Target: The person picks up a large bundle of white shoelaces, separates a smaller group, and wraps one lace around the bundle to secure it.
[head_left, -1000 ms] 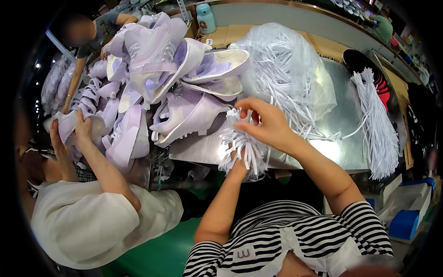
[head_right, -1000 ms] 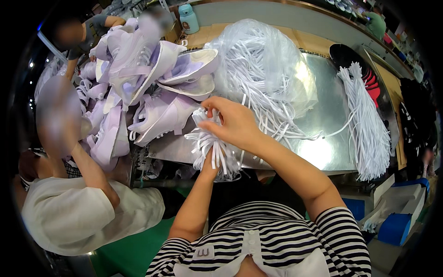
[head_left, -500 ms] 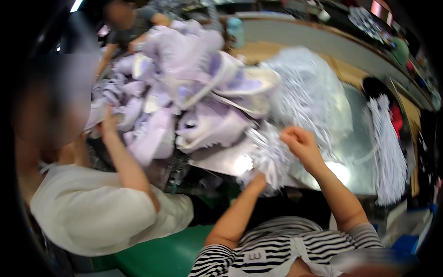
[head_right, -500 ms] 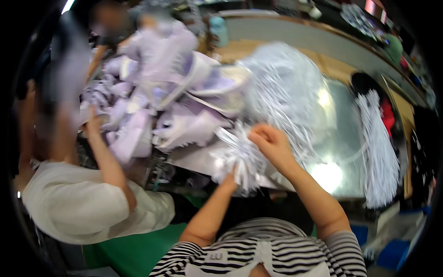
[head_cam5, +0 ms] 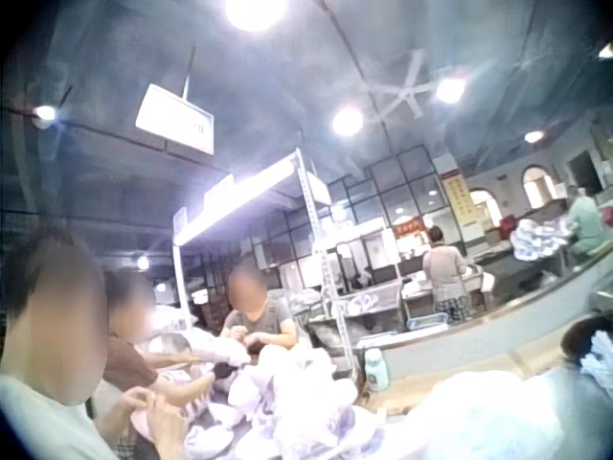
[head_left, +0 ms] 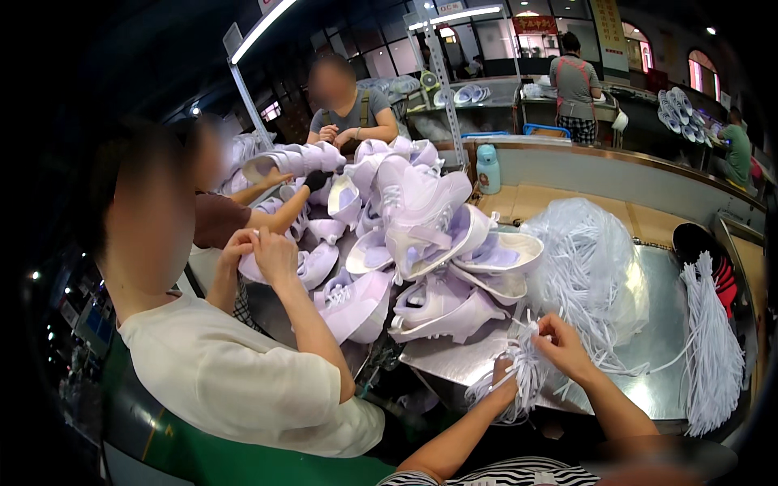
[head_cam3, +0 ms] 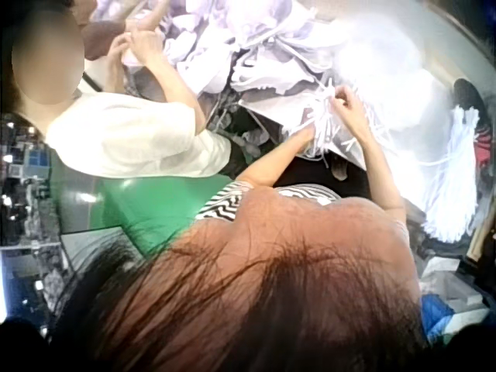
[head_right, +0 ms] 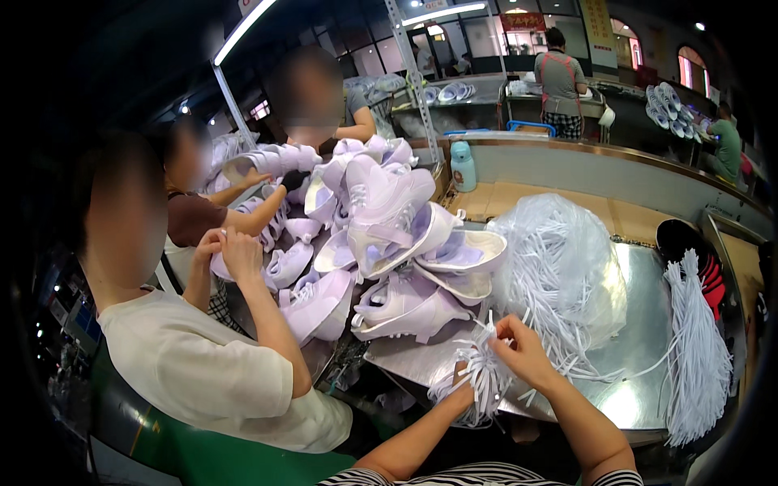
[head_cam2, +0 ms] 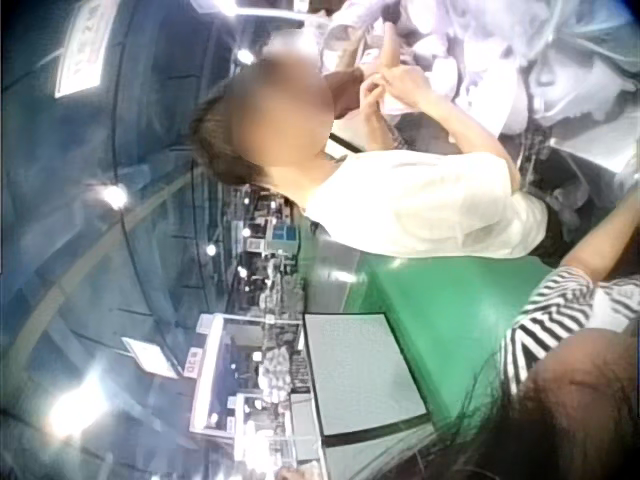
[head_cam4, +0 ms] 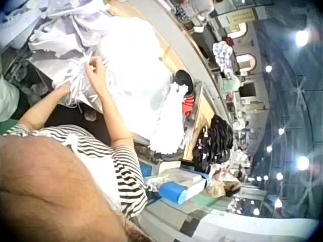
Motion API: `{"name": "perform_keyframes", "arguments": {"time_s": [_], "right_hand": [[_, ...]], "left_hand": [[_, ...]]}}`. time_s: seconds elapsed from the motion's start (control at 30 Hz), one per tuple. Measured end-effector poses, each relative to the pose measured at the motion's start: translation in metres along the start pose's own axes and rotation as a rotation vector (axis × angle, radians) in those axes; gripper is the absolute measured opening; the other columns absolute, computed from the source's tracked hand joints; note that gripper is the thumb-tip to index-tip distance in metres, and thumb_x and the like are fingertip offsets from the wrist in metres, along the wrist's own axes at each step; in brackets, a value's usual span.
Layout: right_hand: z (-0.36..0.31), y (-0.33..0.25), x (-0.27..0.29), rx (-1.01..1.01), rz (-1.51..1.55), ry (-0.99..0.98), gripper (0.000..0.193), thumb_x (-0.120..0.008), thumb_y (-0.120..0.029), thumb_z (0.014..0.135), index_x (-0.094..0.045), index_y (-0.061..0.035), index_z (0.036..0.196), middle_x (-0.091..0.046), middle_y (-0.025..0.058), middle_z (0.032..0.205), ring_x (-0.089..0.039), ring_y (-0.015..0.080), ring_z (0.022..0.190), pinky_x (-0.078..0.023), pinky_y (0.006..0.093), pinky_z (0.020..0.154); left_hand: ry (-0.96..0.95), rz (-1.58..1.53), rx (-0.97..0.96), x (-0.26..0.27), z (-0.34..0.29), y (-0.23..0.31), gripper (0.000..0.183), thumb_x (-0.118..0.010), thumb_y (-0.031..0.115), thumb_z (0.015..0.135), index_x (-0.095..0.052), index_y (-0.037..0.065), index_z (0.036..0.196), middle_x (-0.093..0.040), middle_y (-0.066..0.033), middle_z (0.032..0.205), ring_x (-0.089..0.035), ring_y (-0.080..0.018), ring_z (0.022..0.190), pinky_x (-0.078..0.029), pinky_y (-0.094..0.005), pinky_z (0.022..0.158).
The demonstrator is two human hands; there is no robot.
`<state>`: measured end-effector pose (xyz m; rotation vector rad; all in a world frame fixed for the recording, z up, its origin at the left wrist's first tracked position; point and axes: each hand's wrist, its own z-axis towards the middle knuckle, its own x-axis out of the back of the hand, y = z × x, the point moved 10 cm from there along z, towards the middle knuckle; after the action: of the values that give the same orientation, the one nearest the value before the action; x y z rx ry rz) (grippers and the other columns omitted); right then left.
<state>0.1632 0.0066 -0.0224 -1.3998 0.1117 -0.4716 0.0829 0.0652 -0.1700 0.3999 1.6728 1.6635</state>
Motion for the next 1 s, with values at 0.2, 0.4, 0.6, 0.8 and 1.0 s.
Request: {"name": "perform_keyframes", "arguments": {"time_s": [0.2, 0.4, 0.6, 0.8, 1.0], "right_hand": [[-0.001, -0.020, -0.006, 0.032, -0.145, -0.053, 0.022, -0.068, -0.013, 0.081, -0.061, -0.0050, 0.101, -0.061, -0.0002, 0.082, -0.052, 0.0048, 0.072, -0.041, 0.0194, 0.064], [-0.010, 0.010, -0.010, -0.085, 0.237, -0.089, 0.020, -0.067, -0.010, 0.080, -0.061, -0.0024, 0.098, -0.060, -0.0010, 0.081, -0.048, 0.0033, 0.067, -0.039, 0.0199, 0.059], [-0.033, 0.011, -0.021, -0.147, 0.050, -0.285, 0.020, -0.065, -0.023, 0.086, -0.064, -0.0038, 0.088, -0.054, -0.0038, 0.068, -0.047, 0.0032, 0.063, -0.035, 0.0202, 0.054], [-0.054, 0.006, -0.032, -0.225, 0.053, -0.402, 0.029, -0.059, -0.031, 0.092, -0.064, -0.0046, 0.080, -0.052, -0.0052, 0.067, -0.041, 0.0035, 0.061, -0.030, 0.0214, 0.054], [-0.095, 0.019, -0.052, -0.483, 0.463, -0.433, 0.019, -0.056, -0.025, 0.095, -0.058, -0.0067, 0.093, -0.053, -0.0028, 0.072, -0.035, 0.0017, 0.055, -0.027, 0.0194, 0.049]], "left_hand": [[-0.018, 0.336, -0.135, 0.002, 0.001, 0.020, 0.015, -0.054, 0.014, 0.089, -0.059, 0.006, 0.101, -0.061, -0.0018, 0.085, -0.058, -0.0110, 0.077, -0.046, -0.0270, 0.064], [0.028, 0.053, 0.011, 0.006, 0.004, 0.006, 0.023, -0.052, 0.021, 0.093, -0.053, 0.008, 0.112, -0.059, -0.0015, 0.084, -0.058, -0.0136, 0.075, -0.047, -0.0297, 0.063], [-0.070, 0.008, 0.033, 0.007, 0.007, 0.001, 0.028, -0.056, 0.013, 0.088, -0.051, 0.004, 0.115, -0.060, -0.0038, 0.084, -0.059, -0.0157, 0.072, -0.048, -0.0302, 0.064], [-0.066, 0.318, -0.124, -0.006, -0.001, 0.017, 0.030, -0.058, 0.012, 0.087, -0.052, 0.003, 0.115, -0.061, -0.0048, 0.086, -0.060, -0.0165, 0.073, -0.048, -0.0310, 0.064], [-0.056, 0.293, -0.113, 0.001, -0.010, 0.011, 0.028, -0.058, 0.012, 0.086, -0.054, 0.003, 0.113, -0.063, -0.0053, 0.088, -0.060, -0.0167, 0.074, -0.049, -0.0311, 0.064]]}}
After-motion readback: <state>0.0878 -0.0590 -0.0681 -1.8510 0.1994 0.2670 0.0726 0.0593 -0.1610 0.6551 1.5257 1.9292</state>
